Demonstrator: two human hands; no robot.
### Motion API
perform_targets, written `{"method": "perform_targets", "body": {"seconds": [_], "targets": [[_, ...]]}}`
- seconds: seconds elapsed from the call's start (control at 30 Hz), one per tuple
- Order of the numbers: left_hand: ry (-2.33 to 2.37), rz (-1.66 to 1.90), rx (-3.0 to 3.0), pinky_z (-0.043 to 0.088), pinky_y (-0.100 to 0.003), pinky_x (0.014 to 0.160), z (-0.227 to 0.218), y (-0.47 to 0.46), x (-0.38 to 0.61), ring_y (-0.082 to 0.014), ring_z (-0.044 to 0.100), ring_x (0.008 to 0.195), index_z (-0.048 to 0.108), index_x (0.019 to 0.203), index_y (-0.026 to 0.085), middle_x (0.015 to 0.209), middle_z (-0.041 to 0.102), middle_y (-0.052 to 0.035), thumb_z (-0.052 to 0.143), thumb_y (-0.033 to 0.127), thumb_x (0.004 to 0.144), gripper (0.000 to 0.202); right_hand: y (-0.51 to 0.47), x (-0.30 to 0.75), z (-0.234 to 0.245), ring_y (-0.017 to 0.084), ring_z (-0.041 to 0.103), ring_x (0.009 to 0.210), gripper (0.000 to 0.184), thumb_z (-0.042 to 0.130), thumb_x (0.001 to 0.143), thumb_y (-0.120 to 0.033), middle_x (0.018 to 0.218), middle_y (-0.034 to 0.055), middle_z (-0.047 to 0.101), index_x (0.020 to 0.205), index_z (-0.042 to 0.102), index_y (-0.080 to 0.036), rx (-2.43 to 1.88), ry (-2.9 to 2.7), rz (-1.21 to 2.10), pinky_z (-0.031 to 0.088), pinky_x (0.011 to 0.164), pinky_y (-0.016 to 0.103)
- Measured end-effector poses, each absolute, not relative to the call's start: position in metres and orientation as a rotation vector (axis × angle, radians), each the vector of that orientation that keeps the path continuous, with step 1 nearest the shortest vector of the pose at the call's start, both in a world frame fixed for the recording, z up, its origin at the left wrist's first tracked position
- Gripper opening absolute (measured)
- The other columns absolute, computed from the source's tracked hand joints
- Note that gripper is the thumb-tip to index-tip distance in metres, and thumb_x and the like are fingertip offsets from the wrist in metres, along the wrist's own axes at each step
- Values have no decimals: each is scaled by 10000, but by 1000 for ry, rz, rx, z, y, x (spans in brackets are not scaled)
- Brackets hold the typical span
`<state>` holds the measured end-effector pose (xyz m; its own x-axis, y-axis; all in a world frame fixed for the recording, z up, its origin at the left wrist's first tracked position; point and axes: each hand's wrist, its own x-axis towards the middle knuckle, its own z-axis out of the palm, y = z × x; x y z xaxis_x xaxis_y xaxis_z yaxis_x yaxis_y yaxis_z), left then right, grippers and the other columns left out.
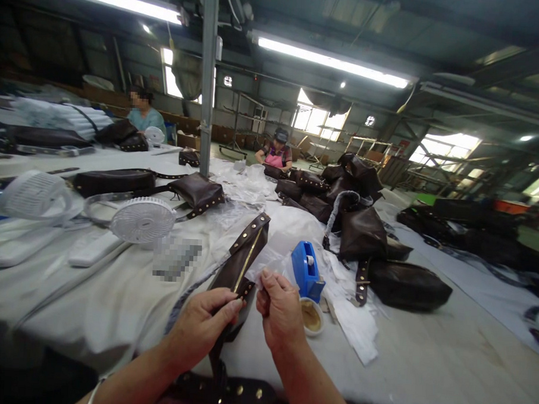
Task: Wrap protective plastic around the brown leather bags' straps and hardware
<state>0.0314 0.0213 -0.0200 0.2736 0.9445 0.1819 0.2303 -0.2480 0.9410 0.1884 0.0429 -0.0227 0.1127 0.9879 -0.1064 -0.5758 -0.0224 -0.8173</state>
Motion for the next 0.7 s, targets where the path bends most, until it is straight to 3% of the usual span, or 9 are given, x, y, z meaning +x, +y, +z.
{"method": "perform_targets", "body": {"seconds": [0.3, 0.47, 0.6, 0.7], "targets": [[1056, 1059, 1695, 394, -240, 636, -22, 20, 30, -128, 528, 650, 624, 667, 172, 663, 584, 11, 544, 328, 934, 320, 33, 184, -27, 43, 293, 458, 319, 824, 732, -416, 530, -58, 433, 696, 664, -142, -900, -723, 1385, 203, 423, 205], [1012, 1107, 1743, 446, -261, 701, -25, 20, 28, -148, 570, 718, 707, 793, 180, 748, 620, -17, 519, 344, 956, 298, 22, 184, -31, 67, 360, 493, 269, 786, 778, -417, 560, -29, 515, 737, 725, -158, -1021, -1005, 1247, 262, 461, 221], [938, 1233, 1823, 469, -337, 939, -39, 16, 19, -212, 601, 1011, 698, 1002, 194, 1026, 651, -75, 599, 275, 895, 167, 12, 185, -22, 147, 561, 654, 191, 761, 799, -397, 702, 17, 665, 784, 779, -208, -1105, -1239, 1054, 457, 627, 275], [977, 1265, 1865, 384, -422, 1098, -55, 10, 8, -265, 499, 1250, 626, 1180, 192, 1260, 578, -121, 653, 236, 833, 351, 7, 185, -20, 209, 645, 844, 122, 722, 838, -342, 875, 44, 734, 822, 793, -244, -1120, -1429, 910, 502, 804, 338]]}}
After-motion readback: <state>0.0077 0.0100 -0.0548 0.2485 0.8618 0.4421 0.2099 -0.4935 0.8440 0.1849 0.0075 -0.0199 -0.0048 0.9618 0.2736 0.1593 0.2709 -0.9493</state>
